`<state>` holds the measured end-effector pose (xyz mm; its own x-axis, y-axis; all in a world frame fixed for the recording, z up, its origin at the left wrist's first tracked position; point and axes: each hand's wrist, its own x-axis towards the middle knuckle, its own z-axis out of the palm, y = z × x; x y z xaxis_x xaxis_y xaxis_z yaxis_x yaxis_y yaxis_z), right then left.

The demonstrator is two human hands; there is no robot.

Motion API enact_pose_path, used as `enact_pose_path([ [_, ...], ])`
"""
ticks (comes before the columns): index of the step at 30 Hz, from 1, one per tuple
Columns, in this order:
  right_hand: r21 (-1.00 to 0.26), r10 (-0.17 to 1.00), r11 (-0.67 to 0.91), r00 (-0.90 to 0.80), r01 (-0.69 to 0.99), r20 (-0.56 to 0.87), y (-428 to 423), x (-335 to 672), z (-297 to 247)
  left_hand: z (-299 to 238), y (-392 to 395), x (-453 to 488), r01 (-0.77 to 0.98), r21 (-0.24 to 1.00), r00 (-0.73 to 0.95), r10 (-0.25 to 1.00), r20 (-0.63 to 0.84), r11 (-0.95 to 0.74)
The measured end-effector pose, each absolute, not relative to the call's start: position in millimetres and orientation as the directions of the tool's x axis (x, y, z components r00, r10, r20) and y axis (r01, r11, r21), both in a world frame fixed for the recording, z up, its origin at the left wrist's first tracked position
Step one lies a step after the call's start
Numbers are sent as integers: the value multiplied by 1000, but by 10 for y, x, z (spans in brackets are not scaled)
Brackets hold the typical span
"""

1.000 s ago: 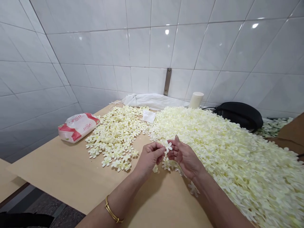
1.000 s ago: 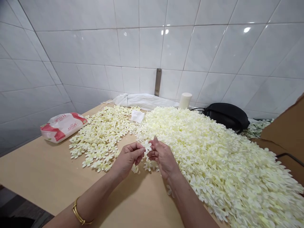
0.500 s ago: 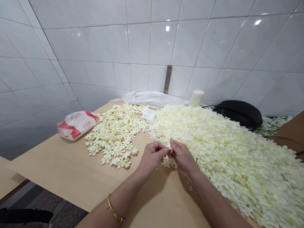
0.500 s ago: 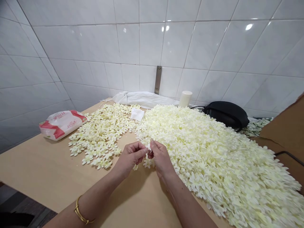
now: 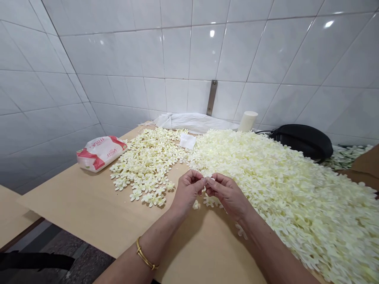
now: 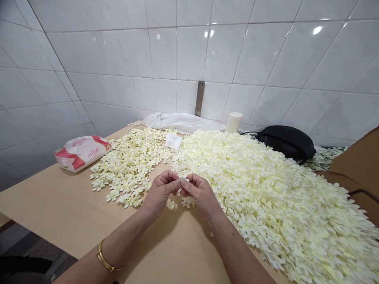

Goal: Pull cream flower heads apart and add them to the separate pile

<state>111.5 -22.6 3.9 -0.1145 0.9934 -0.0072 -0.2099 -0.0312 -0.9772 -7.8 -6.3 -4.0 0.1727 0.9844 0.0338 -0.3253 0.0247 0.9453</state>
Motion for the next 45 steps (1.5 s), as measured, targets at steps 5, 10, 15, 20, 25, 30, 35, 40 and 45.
enact_pose_path([
  [5,-992,995,99,3,84,99,-224,1136,28,-40,-64,-86,-274,961,164,986,30,16],
  [10,-628,865,318,54,710,500,-218,1159,-11,-10,-137,-227,47,991,113,986,120,-126],
  [15,-380,741,320,21,868,672,-201,1204,-44,-40,-295,-436,509,804,244,948,207,-306],
  [20,-392,714,401,-15,828,699,-237,1170,-1,-188,-375,-515,564,728,399,900,174,-391],
  [25,-682,826,446,27,579,563,-290,1109,71,-116,-266,-449,185,978,297,954,36,-94],
  [30,-942,952,299,14,151,304,-278,1123,131,139,-20,-252,-332,910,341,931,-131,250],
  [35,-972,972,233,52,-29,231,-234,1154,155,146,97,-55,-473,829,406,909,-95,298],
  [40,-977,962,197,210,-81,177,-196,1172,92,60,98,-18,-450,827,432,892,-130,338],
  [45,-961,945,222,207,165,254,-210,1142,23,26,79,-38,-337,924,350,935,-58,183],
])
